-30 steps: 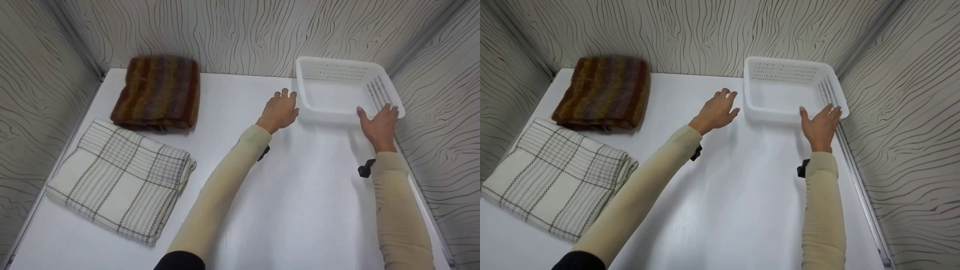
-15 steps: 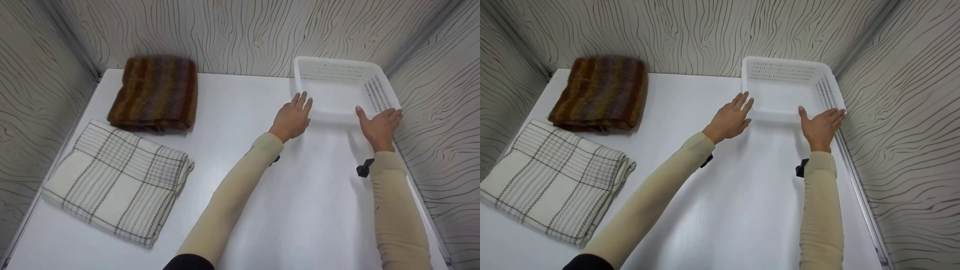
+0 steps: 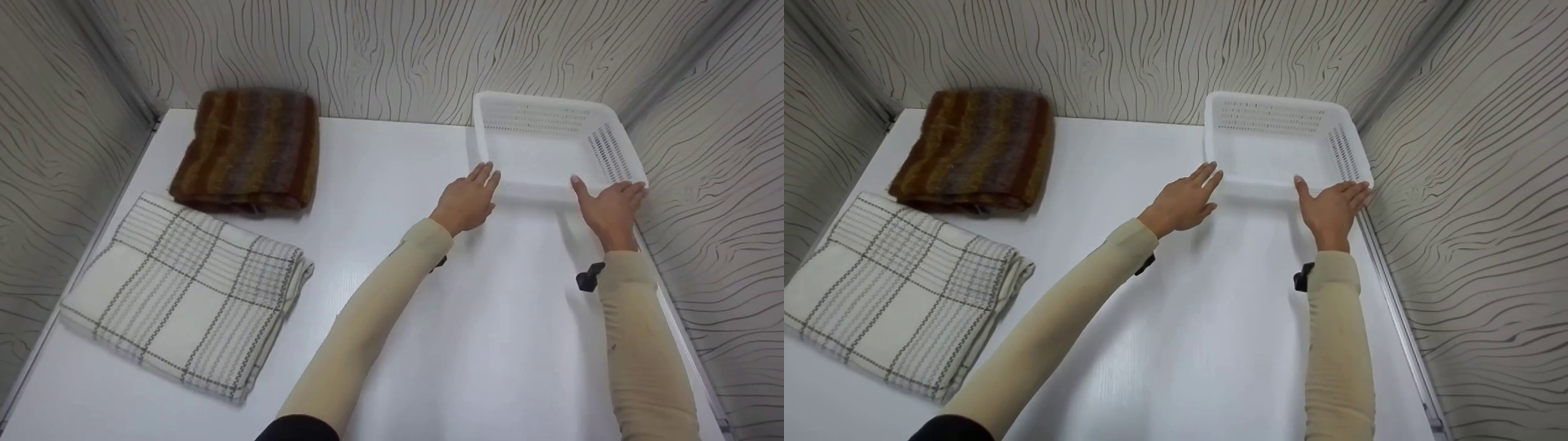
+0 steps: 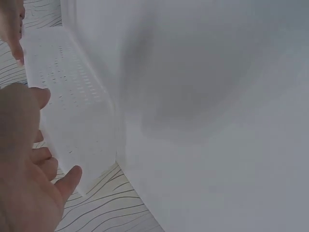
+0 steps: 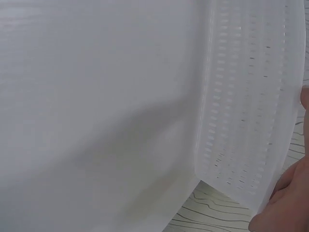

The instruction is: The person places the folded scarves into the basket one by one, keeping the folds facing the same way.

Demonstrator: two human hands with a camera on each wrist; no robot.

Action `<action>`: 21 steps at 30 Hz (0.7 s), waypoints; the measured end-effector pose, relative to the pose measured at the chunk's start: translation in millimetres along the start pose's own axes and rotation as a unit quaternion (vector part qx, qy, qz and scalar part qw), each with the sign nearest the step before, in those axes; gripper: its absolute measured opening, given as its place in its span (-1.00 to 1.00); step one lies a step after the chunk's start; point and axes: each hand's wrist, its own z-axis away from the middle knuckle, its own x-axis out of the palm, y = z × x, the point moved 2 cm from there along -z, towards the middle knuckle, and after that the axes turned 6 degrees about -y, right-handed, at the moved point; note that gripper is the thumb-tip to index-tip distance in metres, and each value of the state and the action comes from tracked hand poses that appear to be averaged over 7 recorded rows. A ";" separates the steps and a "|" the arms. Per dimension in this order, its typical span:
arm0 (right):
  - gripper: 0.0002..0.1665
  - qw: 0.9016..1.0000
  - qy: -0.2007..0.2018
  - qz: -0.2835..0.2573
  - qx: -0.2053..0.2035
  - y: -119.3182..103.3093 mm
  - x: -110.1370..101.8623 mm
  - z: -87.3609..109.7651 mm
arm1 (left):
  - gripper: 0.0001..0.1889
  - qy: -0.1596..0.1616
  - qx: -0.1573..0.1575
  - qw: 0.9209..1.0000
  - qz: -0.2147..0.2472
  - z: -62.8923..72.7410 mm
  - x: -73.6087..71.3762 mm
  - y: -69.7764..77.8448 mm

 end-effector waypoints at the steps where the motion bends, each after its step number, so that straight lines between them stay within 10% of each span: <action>1: 0.59 1.000 0.001 0.002 -0.003 -2.0 1.0 1.3 | -0.29 0.003 0.003 1.000 0.002 1.8 0.8 -2.4; 21: 0.55 0.998 -0.010 0.036 -0.058 -36.5 26.3 27.0 | -0.33 0.032 0.034 0.999 -0.003 44.2 15.3 -44.8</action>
